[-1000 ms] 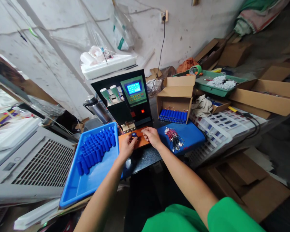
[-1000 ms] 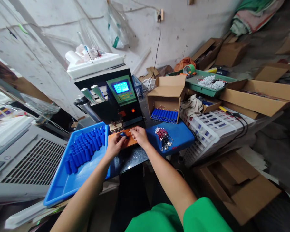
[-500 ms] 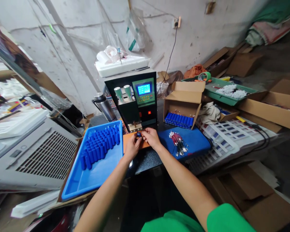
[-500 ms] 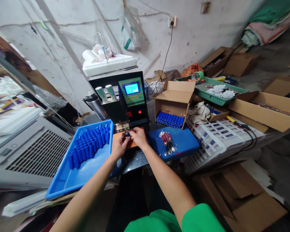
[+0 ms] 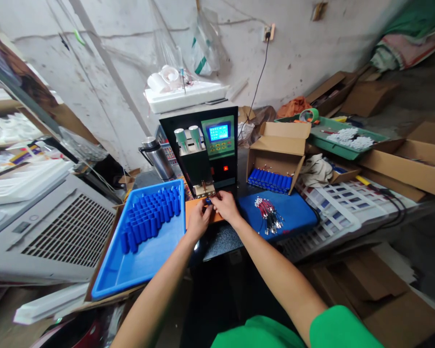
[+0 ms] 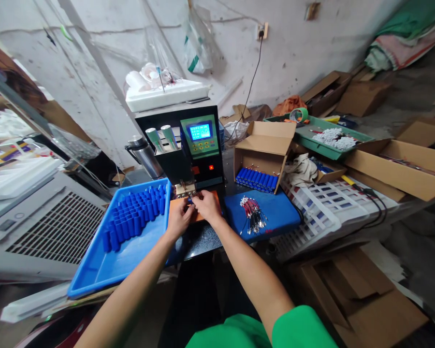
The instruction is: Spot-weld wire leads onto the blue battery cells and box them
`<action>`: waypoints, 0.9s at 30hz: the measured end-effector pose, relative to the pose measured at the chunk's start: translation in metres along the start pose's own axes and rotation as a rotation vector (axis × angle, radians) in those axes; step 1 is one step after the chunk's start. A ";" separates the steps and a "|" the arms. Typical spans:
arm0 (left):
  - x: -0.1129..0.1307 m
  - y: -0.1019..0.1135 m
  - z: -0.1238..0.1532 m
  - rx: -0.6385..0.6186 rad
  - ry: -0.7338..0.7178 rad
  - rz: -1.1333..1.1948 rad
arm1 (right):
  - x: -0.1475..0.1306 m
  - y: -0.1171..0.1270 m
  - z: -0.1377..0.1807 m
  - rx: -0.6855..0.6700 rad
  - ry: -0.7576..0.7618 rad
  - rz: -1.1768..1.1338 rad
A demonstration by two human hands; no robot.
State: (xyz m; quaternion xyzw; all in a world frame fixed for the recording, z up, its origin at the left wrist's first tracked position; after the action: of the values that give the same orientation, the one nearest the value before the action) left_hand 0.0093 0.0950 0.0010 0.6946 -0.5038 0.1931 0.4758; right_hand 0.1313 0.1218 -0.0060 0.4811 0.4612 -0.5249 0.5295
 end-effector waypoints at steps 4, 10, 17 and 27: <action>0.002 0.000 0.000 0.005 -0.011 -0.010 | 0.004 -0.002 -0.001 -0.017 -0.024 -0.045; 0.005 0.000 0.000 -0.002 -0.002 -0.006 | 0.006 -0.002 -0.002 -0.014 -0.031 -0.031; 0.005 0.002 -0.001 0.015 -0.001 -0.022 | 0.004 -0.001 0.000 -0.003 -0.053 -0.019; 0.004 -0.001 -0.001 0.003 -0.003 -0.019 | 0.003 0.000 0.002 -0.041 -0.030 -0.001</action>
State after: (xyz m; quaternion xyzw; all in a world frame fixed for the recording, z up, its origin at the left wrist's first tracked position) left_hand 0.0118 0.0937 0.0035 0.7003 -0.4977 0.1882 0.4759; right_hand 0.1310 0.1198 -0.0089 0.4620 0.4642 -0.5228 0.5457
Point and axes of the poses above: each hand's wrist, its own z-axis away from the middle knuckle, its own y-axis out of the back of the hand, x = y × z, the point moved 9 cm from there along -z, towards the middle knuckle, and after that the axes turned 13 degrees about -y, right-handed, at the moved point
